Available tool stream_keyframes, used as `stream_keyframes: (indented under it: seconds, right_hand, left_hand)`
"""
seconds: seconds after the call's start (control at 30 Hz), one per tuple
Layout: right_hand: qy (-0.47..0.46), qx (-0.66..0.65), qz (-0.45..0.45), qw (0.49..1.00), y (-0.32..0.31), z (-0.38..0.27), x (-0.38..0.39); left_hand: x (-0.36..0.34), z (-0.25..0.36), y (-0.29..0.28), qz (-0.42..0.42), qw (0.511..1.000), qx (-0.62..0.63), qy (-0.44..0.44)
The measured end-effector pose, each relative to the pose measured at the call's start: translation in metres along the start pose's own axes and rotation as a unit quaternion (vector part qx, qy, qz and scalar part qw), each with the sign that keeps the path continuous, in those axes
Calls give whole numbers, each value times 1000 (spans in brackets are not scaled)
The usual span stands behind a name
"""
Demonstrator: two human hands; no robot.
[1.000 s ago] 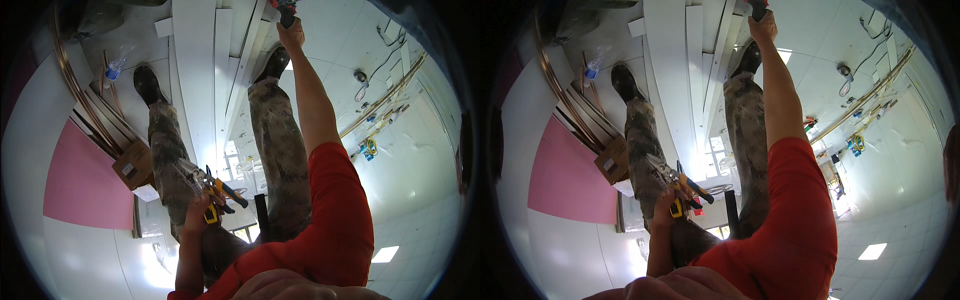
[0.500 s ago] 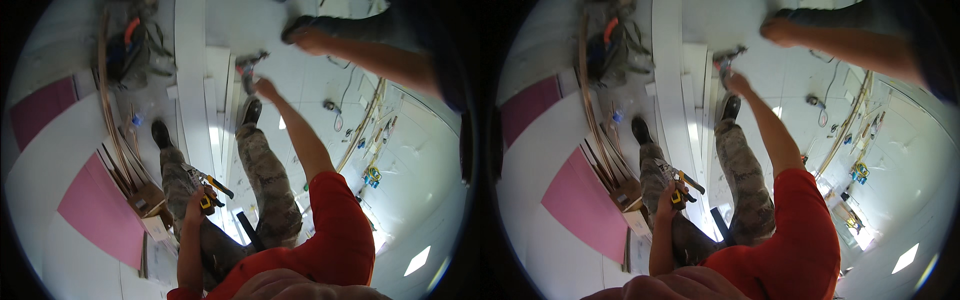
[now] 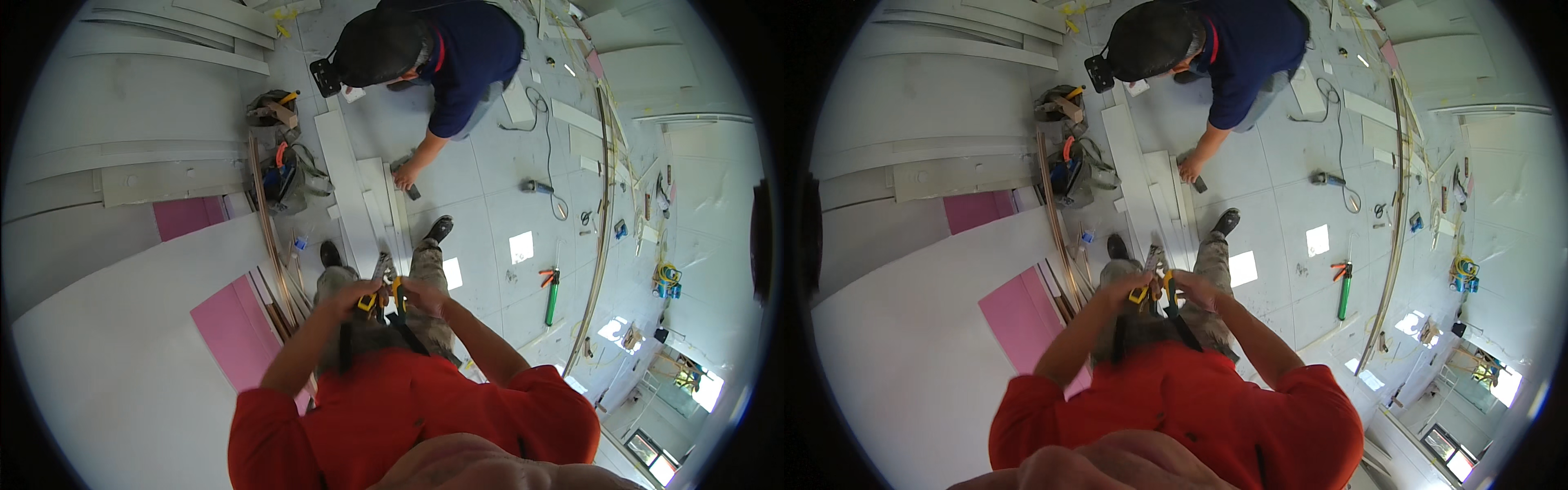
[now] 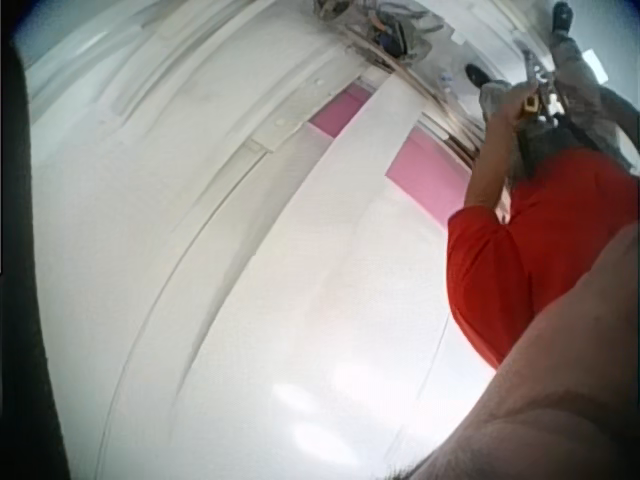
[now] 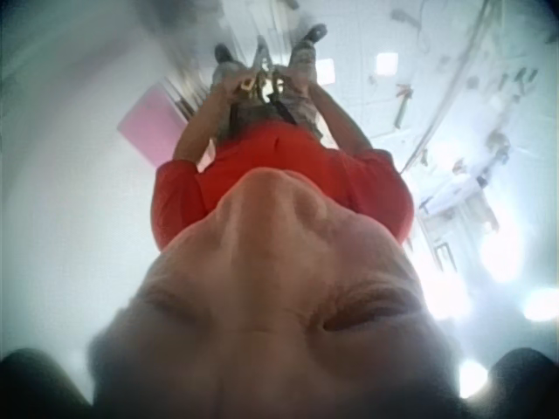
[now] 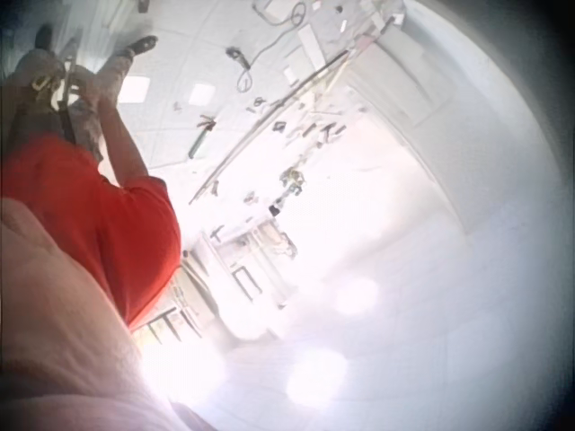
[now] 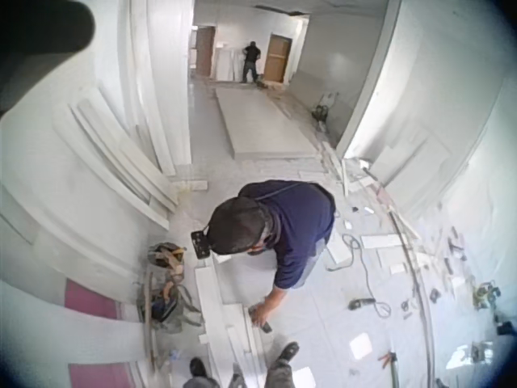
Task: The person measures a window frame with a tape measure, then cuts a metal strip to length using shears. The person repeats measuring and cutting actions on multiple metal strips on the floor.
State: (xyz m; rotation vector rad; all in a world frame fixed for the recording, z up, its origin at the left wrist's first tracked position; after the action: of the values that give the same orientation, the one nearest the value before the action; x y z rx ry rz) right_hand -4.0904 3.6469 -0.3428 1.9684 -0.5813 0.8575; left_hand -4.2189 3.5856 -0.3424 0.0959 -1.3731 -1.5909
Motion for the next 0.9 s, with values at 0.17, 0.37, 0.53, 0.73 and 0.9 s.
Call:
stream_keyframes:
  seconds: [0.17,0.37,0.53,0.73,0.9]
  right_hand:
    - [-100,-140,-77,982,24,-35,95]
    - [-216,-242,11,946,-62,-67,171]
    - [-314,-166,142,924,-216,-85,271]
    - [-384,-260,221,858,-322,-94,424]
    - [-465,-304,280,783,-380,-29,525]
  left_hand:
    - [-28,28,122,-88,985,-106,-108]
    - [-124,28,228,-134,949,-219,-183]
    - [-244,3,313,-96,948,-240,-187]
    - [-374,-55,449,-151,921,-306,-188]
    - [-438,-144,555,-237,881,-321,-256]
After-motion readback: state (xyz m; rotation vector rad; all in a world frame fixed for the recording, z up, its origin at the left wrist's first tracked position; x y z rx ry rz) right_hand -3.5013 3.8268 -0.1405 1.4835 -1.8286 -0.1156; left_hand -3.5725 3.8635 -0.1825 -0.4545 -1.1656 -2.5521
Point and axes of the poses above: each hand's wrist, its own x-axis away from the middle knuckle, its own y-axis out of the palm, z = x × y, the point moved 10 cm from there along -x, towards the middle knuckle
